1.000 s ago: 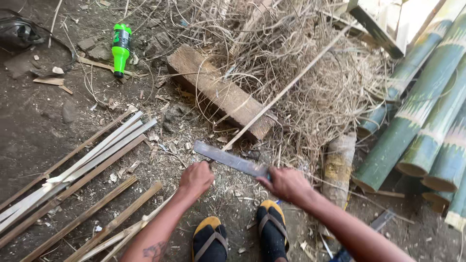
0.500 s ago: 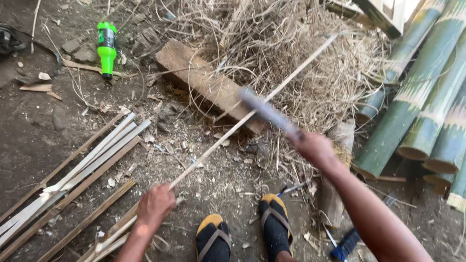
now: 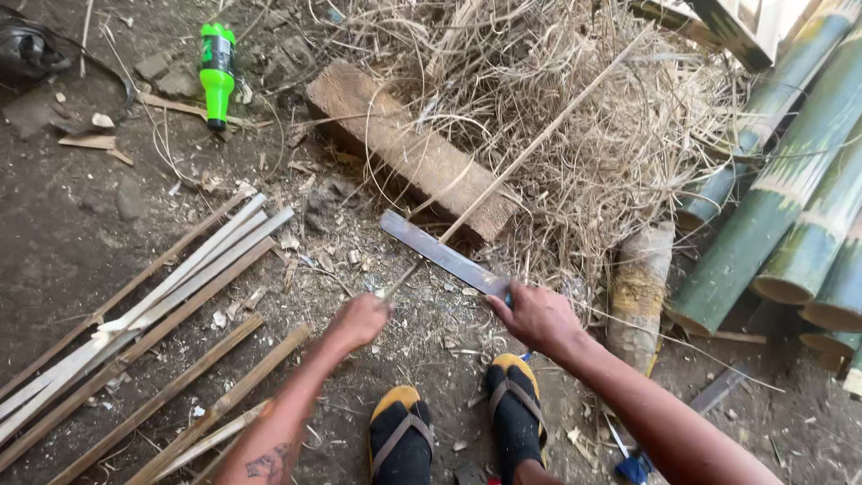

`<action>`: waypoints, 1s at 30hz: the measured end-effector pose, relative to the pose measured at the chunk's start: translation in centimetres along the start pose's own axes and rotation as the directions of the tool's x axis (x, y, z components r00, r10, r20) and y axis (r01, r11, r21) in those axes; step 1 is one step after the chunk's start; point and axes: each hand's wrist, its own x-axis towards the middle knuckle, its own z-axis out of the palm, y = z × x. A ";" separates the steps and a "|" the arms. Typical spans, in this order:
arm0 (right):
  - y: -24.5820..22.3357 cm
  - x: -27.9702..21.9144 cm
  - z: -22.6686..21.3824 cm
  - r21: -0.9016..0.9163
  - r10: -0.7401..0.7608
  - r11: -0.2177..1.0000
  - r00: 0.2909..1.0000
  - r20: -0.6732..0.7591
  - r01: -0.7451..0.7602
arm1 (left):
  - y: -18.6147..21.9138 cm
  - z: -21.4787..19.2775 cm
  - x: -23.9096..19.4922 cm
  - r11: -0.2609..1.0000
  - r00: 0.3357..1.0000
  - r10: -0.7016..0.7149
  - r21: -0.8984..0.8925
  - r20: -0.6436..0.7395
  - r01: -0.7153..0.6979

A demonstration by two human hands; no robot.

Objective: The person uses a knife to shave and smooth thin bamboo sticks. They repeatedly draw the blade along the length of each stick, removing splinters and refining the surface. Finished sticks are placed in a pile on the ground.

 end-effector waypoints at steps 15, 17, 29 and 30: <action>5.2 4.4 -5.1 0.188 0.208 0.964 0.975 -0.079 -0.190 | -8.1 -1.1 -3.7 0.983 0.973 0.045 0.184 -0.228 -0.002; 3.1 3.3 -3.2 0.011 0.045 0.999 0.998 -0.036 -0.045 | -9.0 -0.7 -2.6 0.967 0.943 0.135 0.249 -0.305 -0.057; 16.7 7.8 -8.8 0.152 0.387 0.922 0.841 -0.378 -0.356 | -11.0 -1.0 -8.1 0.992 0.956 -0.053 0.094 -0.287 0.083; 15.1 7.3 -7.7 0.098 0.328 0.943 0.846 -0.421 -0.318 | -8.5 -0.7 -7.1 0.993 0.954 0.042 0.119 -0.297 -0.007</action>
